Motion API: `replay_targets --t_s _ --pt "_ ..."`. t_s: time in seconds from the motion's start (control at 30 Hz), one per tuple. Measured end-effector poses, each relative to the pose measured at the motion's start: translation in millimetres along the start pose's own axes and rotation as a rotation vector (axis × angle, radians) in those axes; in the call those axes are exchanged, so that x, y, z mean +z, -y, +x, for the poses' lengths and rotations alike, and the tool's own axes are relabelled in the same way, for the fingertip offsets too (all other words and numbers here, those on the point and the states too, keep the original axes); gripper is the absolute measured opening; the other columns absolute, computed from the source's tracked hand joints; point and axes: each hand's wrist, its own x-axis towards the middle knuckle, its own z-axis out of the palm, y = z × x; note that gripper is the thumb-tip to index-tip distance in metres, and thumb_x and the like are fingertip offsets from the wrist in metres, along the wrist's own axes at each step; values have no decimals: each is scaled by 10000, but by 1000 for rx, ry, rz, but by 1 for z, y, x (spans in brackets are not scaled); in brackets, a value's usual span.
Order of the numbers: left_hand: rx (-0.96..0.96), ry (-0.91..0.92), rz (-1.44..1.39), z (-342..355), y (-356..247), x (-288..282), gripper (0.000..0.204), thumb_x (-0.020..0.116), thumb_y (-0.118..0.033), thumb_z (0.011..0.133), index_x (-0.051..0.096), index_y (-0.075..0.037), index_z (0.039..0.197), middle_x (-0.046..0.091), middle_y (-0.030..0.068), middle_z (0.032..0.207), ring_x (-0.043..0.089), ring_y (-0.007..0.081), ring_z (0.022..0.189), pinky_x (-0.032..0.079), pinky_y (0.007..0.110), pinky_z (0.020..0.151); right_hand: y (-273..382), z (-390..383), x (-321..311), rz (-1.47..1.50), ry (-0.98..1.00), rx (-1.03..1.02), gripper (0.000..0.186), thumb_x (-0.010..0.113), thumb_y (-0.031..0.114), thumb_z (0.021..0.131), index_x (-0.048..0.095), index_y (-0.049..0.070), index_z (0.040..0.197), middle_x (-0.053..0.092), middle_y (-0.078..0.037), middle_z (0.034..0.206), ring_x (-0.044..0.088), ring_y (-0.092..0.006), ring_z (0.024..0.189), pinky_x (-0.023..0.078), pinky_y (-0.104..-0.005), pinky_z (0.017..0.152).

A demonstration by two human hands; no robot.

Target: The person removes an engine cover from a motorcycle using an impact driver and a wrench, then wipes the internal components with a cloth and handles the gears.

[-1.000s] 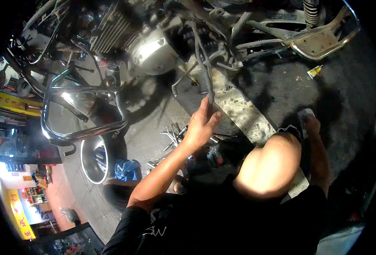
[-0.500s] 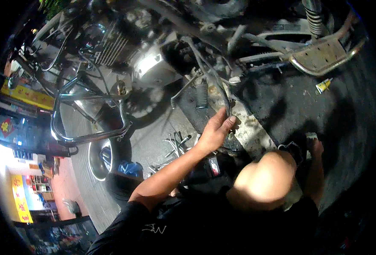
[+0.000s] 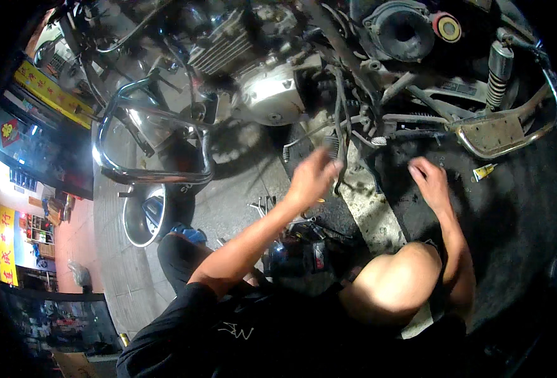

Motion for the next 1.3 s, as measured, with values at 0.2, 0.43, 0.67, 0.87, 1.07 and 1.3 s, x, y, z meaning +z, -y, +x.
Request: replay_targets --t_s 0.2,0.43,0.67,0.87,1.07,1.3 --pt "-46 -66 -613 104 -29 -48 649 599 -164 933 262 -54 1478 635 92 952 591 134 736 487 282 595 155 108 37 307 259 -40 305 573 158 924 600 21 1195 613 -37 742 567 -98 641 480 -279 629" --pt "-67 -186 -235 135 -32 -30 887 624 -273 809 136 24 1487 592 318 1174 599 424 1091 467 417 936 138 176 87 -35 18 -367 345 509 113 917 574 35 1246 669 -201 1091 667 -324 965 502 -398 851" --pt "-123 -246 -96 131 -43 -37 866 614 -233 773 178 44 1468 590 340 1155 580 463 1089 452 461 953 142 171 88 -80 -112 -184 356 560 186 913 576 73 1250 679 -191 1037 641 -402 944 512 -448 829" --pt "-40 -243 70 130 -40 -50 757 586 -206 772 276 73 1404 609 346 1091 588 480 1046 456 487 932 154 166 89 -539 -188 -265 363 667 293 855 593 114 1162 691 -179 798 679 -371 742 534 -472 641" --pt "-12 -264 54 128 -40 -47 740 599 -218 771 303 62 1388 602 340 1118 579 474 1068 455 475 941 151 171 95 -632 -133 -215 412 712 239 808 549 93 1157 684 -170 771 668 -391 717 525 -492 610" --pt "-98 -83 53 133 -19 -55 756 604 -258 814 240 -58 1445 633 285 1116 641 379 1013 493 443 883 130 170 108 -594 -206 -389 203 628 180 833 592 65 997 674 -171 769 663 -377 705 527 -483 614"
